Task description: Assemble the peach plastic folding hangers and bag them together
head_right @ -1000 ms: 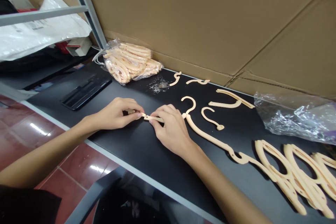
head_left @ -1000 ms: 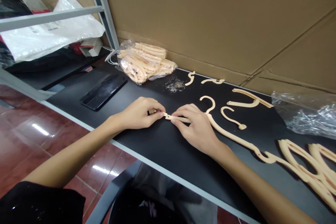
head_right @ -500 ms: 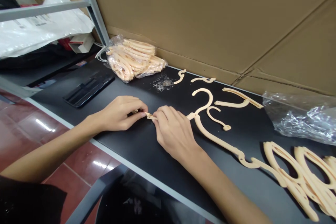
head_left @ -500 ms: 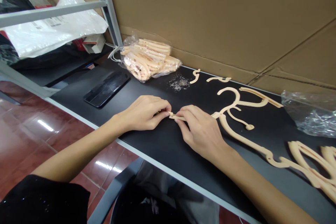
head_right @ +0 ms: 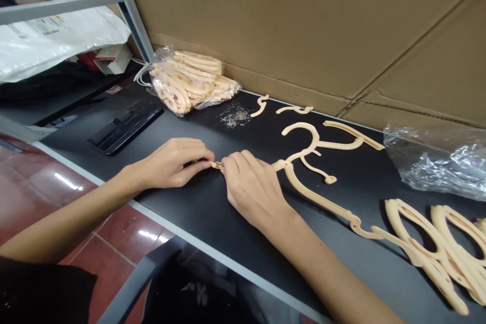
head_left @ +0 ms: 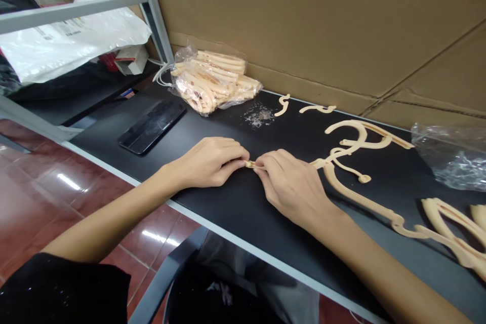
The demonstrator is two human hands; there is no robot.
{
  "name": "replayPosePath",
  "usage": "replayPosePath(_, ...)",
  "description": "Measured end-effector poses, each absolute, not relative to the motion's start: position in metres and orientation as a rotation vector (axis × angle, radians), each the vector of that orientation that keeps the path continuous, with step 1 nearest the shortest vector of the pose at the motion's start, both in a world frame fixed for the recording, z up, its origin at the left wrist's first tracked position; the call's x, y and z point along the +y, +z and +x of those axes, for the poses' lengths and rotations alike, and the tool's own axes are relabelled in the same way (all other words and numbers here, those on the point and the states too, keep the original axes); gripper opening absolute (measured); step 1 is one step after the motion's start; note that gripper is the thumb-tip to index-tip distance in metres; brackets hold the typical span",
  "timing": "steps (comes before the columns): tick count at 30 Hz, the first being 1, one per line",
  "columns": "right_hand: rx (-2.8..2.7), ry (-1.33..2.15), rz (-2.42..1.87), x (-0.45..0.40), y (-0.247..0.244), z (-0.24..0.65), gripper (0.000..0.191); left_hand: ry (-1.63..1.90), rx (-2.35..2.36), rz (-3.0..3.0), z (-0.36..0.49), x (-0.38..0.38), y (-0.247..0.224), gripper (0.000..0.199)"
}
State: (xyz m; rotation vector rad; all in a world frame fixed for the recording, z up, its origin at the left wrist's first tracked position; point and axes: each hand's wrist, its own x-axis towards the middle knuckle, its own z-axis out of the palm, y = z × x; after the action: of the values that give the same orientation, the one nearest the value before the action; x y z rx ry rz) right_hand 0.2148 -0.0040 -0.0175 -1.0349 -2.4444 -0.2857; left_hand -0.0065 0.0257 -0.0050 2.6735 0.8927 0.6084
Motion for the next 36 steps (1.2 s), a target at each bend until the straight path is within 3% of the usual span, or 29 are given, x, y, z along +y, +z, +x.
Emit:
replayPosePath(12,-2.486,-0.406,-0.918,-0.0011,-0.017,0.216,0.016,0.53,0.806,2.567,-0.0112,0.0289,0.0002,0.023)
replayPosePath(36,-2.531,-0.288,-0.908,-0.0007,-0.0127,0.2187,0.017,0.642,0.741,2.442,-0.011,0.0283,0.0035,0.017)
